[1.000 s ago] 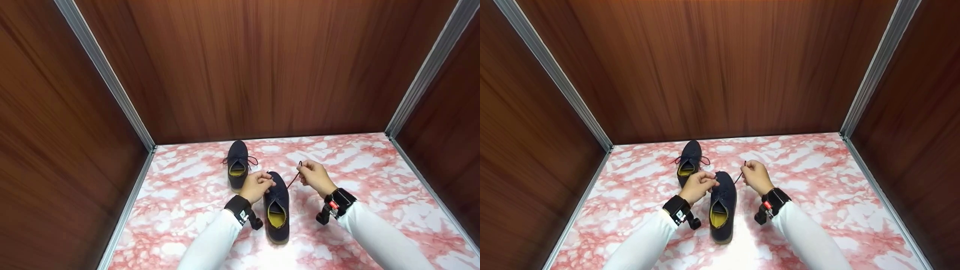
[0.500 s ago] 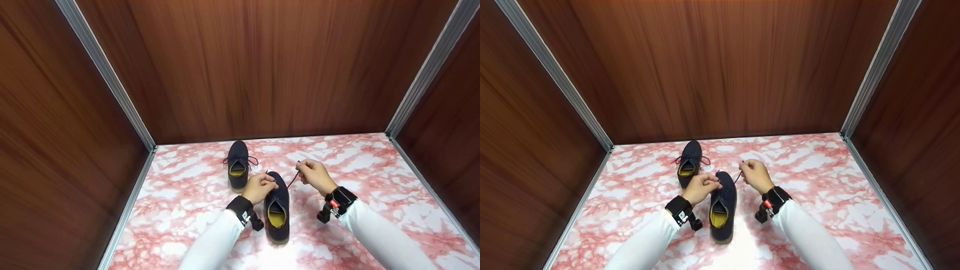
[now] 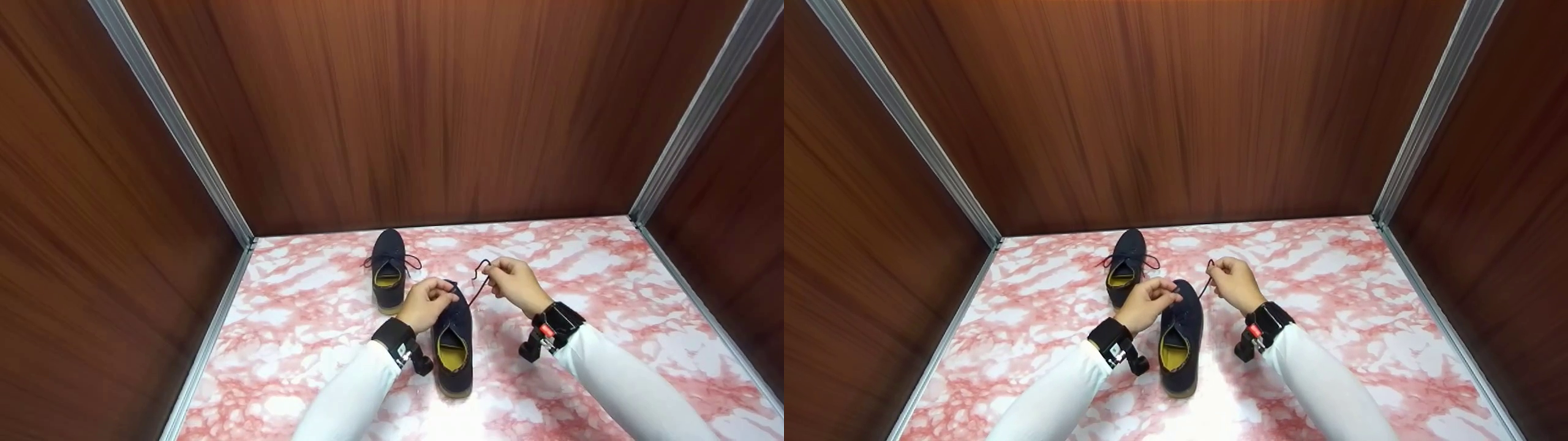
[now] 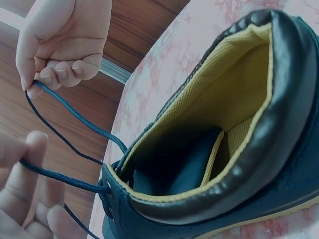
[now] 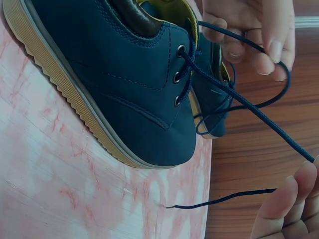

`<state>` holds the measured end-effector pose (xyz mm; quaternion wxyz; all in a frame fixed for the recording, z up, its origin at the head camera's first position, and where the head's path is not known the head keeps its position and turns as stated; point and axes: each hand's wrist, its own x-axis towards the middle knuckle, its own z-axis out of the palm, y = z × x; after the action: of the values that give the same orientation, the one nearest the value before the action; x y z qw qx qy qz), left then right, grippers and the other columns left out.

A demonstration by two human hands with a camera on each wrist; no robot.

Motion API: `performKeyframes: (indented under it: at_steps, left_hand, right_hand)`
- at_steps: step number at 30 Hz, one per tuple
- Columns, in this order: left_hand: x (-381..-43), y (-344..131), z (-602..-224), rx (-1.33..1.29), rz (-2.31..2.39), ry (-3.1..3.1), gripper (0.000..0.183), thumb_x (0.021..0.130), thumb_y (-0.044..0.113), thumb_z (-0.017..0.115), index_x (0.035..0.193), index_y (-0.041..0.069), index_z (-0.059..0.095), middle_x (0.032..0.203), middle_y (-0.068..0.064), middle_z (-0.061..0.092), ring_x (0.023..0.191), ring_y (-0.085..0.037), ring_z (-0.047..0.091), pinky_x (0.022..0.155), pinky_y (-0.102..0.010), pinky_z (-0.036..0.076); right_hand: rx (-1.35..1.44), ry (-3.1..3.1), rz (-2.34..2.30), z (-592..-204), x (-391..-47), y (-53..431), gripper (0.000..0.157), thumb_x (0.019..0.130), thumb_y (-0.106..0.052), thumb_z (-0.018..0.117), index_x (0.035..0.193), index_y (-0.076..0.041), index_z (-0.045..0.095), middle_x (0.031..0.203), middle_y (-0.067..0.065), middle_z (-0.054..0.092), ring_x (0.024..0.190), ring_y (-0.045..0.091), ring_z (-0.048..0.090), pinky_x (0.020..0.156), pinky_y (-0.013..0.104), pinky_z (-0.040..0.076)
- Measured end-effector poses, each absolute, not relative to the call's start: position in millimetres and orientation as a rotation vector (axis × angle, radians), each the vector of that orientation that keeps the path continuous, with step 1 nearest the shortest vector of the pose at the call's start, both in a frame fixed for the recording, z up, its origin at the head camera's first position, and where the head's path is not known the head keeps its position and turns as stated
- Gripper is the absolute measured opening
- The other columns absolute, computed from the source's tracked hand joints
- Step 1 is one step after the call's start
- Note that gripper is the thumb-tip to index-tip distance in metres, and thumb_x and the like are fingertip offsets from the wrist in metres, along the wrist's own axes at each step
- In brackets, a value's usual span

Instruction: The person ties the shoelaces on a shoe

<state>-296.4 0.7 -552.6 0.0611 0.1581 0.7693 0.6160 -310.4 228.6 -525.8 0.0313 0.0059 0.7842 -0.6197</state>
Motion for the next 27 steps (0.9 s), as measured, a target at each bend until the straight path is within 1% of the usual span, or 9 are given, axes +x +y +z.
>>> performKeyframes:
  at_steps: [5, 8, 12, 16, 19, 21, 24, 26, 27]
  left_hand:
    - [-296.5, 3.5, -552.5, 0.596, 1.913, 2.224, 0.013, 0.097, 0.002, 0.067, 0.106, -0.007, 0.067, 0.103, -0.026, 0.077, 0.089, -0.020, 0.072, 0.076, -0.014, 0.051]
    - [-296.9, 3.1, -553.7, 0.609, 1.891, 2.218, 0.013, 0.097, 0.001, 0.066, 0.106, -0.008, 0.067, 0.101, -0.028, 0.076, 0.087, -0.020, 0.072, 0.075, -0.015, 0.050]
    - [-297.3, 1.0, -556.3, 0.567, 1.782, 2.313, 0.012, 0.097, 0.001, 0.065, 0.105, -0.007, 0.069, 0.097, -0.026, 0.077, 0.082, -0.020, 0.070, 0.070, -0.015, 0.046]
    - [-298.1, -0.2, -560.2, 0.520, 1.667, 2.403, 0.013, 0.097, 0.005, 0.067, 0.103, -0.006, 0.072, 0.091, -0.020, 0.077, 0.072, -0.007, 0.062, 0.065, -0.014, 0.045]
    - [-298.7, 0.5, -562.2, 0.514, 1.599, 2.447, 0.013, 0.098, 0.007, 0.068, 0.104, -0.003, 0.074, 0.087, -0.015, 0.076, 0.071, -0.001, 0.059, 0.066, -0.014, 0.046]
    - [-298.8, 1.4, -561.8, 0.531, 1.545, 2.488, 0.013, 0.098, 0.009, 0.069, 0.105, 0.000, 0.076, 0.087, -0.012, 0.075, 0.072, -0.001, 0.059, 0.069, -0.015, 0.047]
    - [-298.9, 3.3, -560.2, 0.555, 1.478, 2.527, 0.014, 0.098, 0.012, 0.070, 0.107, 0.005, 0.078, 0.088, -0.008, 0.075, 0.076, -0.001, 0.059, 0.074, -0.017, 0.048]
    - [-299.1, 3.9, -558.5, 0.582, 1.450, 2.531, 0.015, 0.097, 0.012, 0.070, 0.108, 0.006, 0.078, 0.089, -0.008, 0.075, 0.077, -0.002, 0.058, 0.075, -0.018, 0.048]
    - [-299.5, 4.2, -557.9, 0.593, 1.441, 2.524, 0.016, 0.096, 0.012, 0.071, 0.109, 0.005, 0.078, 0.090, -0.009, 0.075, 0.078, -0.003, 0.058, 0.076, -0.018, 0.048]
  right_hand:
    - [0.026, 2.398, -1.940, -526.8, -311.3, 228.8, 0.013, 0.102, -0.014, 0.062, 0.090, -0.010, 0.065, 0.071, -0.004, 0.057, 0.059, 0.008, 0.055, 0.056, 0.021, 0.050]
    - [0.033, 2.387, -1.947, -527.5, -311.4, 229.1, 0.013, 0.102, -0.013, 0.062, 0.089, -0.009, 0.063, 0.071, -0.005, 0.057, 0.059, 0.008, 0.055, 0.055, 0.020, 0.050]
    - [0.027, 2.377, -1.944, -527.0, -309.6, 229.2, 0.014, 0.102, -0.014, 0.063, 0.089, -0.009, 0.061, 0.070, -0.005, 0.057, 0.059, 0.007, 0.055, 0.055, 0.019, 0.050]
    - [-0.006, 2.367, -1.948, -525.2, -308.8, 230.1, 0.015, 0.102, -0.014, 0.063, 0.088, -0.011, 0.061, 0.071, -0.006, 0.057, 0.060, 0.007, 0.055, 0.056, 0.020, 0.049]
    - [-0.038, 2.367, -1.942, -523.5, -308.9, 230.4, 0.015, 0.102, -0.016, 0.064, 0.088, -0.011, 0.062, 0.073, -0.006, 0.058, 0.061, 0.007, 0.055, 0.056, 0.020, 0.050]
    - [-0.062, 2.376, -1.928, -521.8, -308.5, 229.7, 0.016, 0.102, -0.017, 0.065, 0.092, -0.005, 0.065, 0.074, -0.006, 0.058, 0.061, 0.006, 0.056, 0.057, 0.020, 0.051]
    - [-0.116, 2.385, -1.908, -518.2, -308.2, 227.9, 0.017, 0.102, -0.018, 0.065, 0.095, -0.003, 0.068, 0.074, -0.005, 0.059, 0.061, 0.006, 0.056, 0.059, 0.020, 0.052]
    - [-0.165, 2.402, -1.884, -516.1, -309.0, 227.0, 0.018, 0.103, -0.018, 0.065, 0.097, -0.002, 0.070, 0.072, -0.006, 0.060, 0.061, 0.006, 0.056, 0.059, 0.020, 0.052]
    - [-0.189, 2.411, -1.869, -514.8, -309.4, 226.3, 0.017, 0.103, -0.019, 0.064, 0.096, -0.004, 0.071, 0.071, -0.007, 0.060, 0.061, 0.006, 0.056, 0.059, 0.021, 0.051]
